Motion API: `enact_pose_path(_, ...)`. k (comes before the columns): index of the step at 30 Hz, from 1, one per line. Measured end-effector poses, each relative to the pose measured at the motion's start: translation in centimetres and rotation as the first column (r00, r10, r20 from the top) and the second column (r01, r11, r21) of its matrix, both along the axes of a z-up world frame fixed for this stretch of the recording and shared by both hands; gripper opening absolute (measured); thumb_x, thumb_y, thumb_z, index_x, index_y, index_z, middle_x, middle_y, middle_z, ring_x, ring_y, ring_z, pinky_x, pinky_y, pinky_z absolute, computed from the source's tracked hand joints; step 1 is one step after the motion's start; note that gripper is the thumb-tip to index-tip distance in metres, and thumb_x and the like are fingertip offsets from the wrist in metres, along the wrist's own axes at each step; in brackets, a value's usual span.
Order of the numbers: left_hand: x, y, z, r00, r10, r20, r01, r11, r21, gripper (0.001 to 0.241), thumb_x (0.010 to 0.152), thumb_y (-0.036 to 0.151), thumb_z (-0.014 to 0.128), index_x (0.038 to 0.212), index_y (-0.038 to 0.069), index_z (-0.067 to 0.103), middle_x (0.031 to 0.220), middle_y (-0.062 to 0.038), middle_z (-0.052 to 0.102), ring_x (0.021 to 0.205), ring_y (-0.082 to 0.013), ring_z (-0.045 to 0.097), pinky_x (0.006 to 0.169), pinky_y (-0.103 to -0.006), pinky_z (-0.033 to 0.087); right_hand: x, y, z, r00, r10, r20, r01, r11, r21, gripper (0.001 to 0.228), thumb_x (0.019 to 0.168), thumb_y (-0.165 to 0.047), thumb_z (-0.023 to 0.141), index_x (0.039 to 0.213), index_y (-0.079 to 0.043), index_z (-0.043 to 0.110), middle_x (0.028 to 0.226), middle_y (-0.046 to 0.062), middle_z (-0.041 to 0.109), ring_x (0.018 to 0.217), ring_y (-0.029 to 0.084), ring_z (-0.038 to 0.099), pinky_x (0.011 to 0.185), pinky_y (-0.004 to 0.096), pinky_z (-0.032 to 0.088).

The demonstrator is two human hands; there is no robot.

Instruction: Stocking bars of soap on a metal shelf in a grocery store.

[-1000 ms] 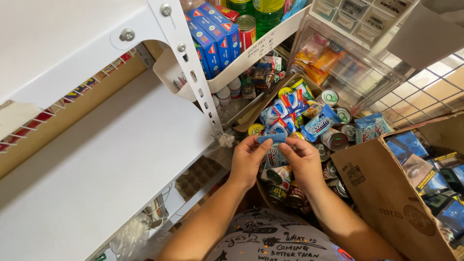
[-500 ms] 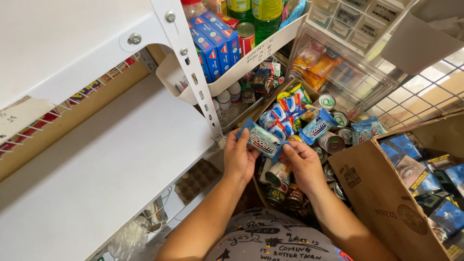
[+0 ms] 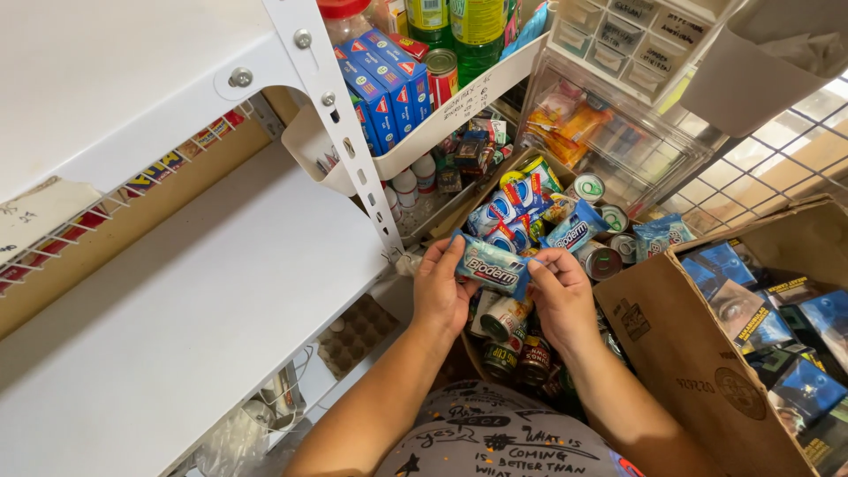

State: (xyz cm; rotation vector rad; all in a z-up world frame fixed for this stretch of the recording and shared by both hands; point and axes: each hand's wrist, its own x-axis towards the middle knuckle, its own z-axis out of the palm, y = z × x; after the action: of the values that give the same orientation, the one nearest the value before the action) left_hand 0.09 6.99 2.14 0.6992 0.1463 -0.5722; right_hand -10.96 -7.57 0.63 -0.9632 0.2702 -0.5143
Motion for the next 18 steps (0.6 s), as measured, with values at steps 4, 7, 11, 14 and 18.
enact_pose_path(4, -0.4, -0.1, 0.4, 1.000, -0.005, -0.010, 0.005, 1.000, 0.011, 0.016, 0.095, 0.020, 0.072, 0.105, 0.012, 0.063, 0.098, -0.001, 0.068, 0.085, -0.0154, 0.068, 0.071, -0.0368, 0.060, 0.0, 0.1, 0.0, 1.000, -0.012, 0.004, 0.012, 1.000, -0.001, 0.004, 0.101, -0.009, 0.066, 0.104, -0.009, 0.063, 0.089, -0.003, 0.063, 0.076, 0.007, 0.057, 0.067, 0.025, 0.046)
enact_pose_path(7, -0.7, 0.0, 1.0, 0.999, -0.035, -0.037, 0.035, 0.999, -0.019, 0.015, 0.095, 0.020, 0.071, 0.104, 0.012, 0.062, 0.098, -0.003, 0.069, 0.086, -0.0159, 0.069, 0.075, -0.0362, 0.061, -0.1, 0.2, 0.5, 1.000, -0.031, 0.000, 0.031, 0.999, 0.022, 0.003, 0.102, -0.010, 0.063, 0.102, -0.011, 0.060, 0.090, -0.002, 0.064, 0.079, 0.008, 0.059, 0.070, 0.026, 0.048)
enact_pose_path(11, -0.6, -0.1, 0.8, 0.999, -0.015, 0.036, 0.018, 0.997, -0.081, 0.014, 0.096, 0.019, 0.069, 0.105, 0.012, 0.061, 0.099, -0.003, 0.068, 0.089, -0.0164, 0.069, 0.079, -0.0389, 0.062, -0.1, 0.9, 3.0, 1.000, 0.026, 0.000, -0.026, 0.999, 0.023, 0.013, 0.103, -0.016, 0.063, 0.114, -0.010, 0.063, 0.100, 0.000, 0.068, 0.090, 0.011, 0.064, 0.079, 0.030, 0.053)
enact_pose_path(14, -1.0, 0.1, 1.5, 0.995, 0.002, 0.105, 0.012, 0.992, -0.129, 0.014, 0.098, 0.018, 0.069, 0.106, 0.010, 0.061, 0.103, -0.004, 0.068, 0.093, -0.0168, 0.068, 0.083, -0.0384, 0.062, -0.1, 1.2, 3.1, 0.994, 0.037, -0.101, -0.034, 0.999, 0.031, 0.025, 0.099, -0.019, 0.063, 0.121, -0.009, 0.068, 0.108, 0.003, 0.072, 0.097, 0.013, 0.067, 0.083, 0.034, 0.056)
enact_pose_path(18, -1.3, 0.6, 2.9, 0.986, -0.011, 0.167, 0.038, 0.987, -0.158, 0.018, 0.096, 0.018, 0.069, 0.109, 0.009, 0.062, 0.106, -0.005, 0.068, 0.094, -0.0165, 0.069, 0.081, -0.0366, 0.060, 0.1, 1.2, 3.1, 0.993, 0.041, -0.114, -0.033, 0.997, 0.073, 0.024, 0.098, -0.018, 0.065, 0.119, -0.008, 0.071, 0.110, 0.003, 0.072, 0.098, 0.013, 0.066, 0.081, 0.037, 0.056)
